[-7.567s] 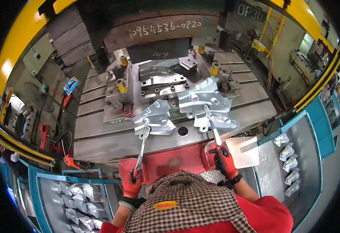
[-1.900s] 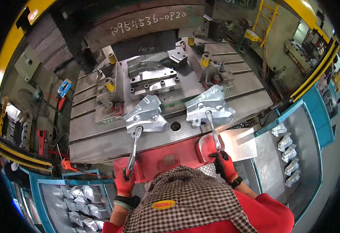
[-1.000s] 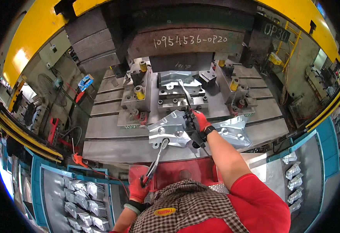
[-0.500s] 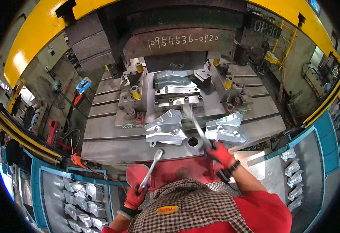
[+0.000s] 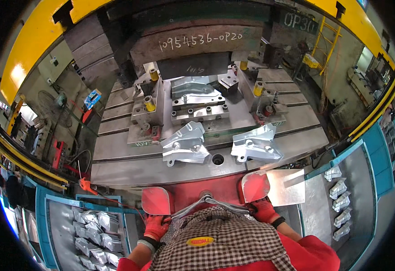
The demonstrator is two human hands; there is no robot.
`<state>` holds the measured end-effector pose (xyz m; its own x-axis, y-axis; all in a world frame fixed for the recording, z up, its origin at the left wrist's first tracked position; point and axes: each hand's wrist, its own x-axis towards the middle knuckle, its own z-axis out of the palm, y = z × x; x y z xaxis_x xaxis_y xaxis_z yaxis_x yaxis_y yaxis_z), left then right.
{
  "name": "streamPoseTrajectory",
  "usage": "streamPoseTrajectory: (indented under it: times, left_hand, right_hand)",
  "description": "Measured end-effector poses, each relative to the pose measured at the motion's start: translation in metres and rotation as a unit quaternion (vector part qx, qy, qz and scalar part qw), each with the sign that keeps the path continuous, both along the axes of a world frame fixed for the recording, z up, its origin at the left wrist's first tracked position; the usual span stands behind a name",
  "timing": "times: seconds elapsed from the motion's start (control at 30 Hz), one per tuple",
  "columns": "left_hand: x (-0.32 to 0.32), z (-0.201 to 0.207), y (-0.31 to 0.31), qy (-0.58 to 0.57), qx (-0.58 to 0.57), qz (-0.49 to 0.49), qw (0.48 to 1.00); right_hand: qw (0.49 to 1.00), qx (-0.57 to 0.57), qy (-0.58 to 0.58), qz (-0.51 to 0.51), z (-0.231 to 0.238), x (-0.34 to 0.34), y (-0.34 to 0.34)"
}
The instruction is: Using tongs to place metal parts into a hydraulic press and remove them after stamping.
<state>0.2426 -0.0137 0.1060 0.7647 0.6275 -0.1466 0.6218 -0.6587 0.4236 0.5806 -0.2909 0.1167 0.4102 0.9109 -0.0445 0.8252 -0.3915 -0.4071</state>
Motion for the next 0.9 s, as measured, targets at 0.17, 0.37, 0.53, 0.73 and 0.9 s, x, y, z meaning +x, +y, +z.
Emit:
streamPoseTrajectory:
  times: [0.17, 0.37, 0.53, 0.73, 0.9]
  left_hand:
    - [-0.002, -0.023, -0.002, -0.039, 0.125, 0.007, 0.991]
    - [0.006, -0.013, -0.004, -0.056, 0.097, 0.021, 0.993]
    - [0.002, -0.017, -0.007, -0.065, 0.098, 0.031, 0.993]
    - [0.007, -0.010, -0.007, -0.059, 0.082, 0.029, 0.994]
    - [0.005, -0.015, -0.006, -0.059, 0.097, 0.020, 0.993]
  right_hand:
    - [0.998, -0.036, 0.044, 0.016, -0.015, 0.017, 0.000]
    - [0.998, -0.053, 0.033, 0.015, -0.023, 0.026, 0.000]
    - [0.990, -0.126, 0.059, 0.012, -0.011, 0.024, 0.002]
    - [1.000, 0.019, 0.008, 0.001, -0.032, 0.023, -0.002]
    - [0.999, 0.047, -0.022, 0.007, -0.028, 0.020, -0.001]
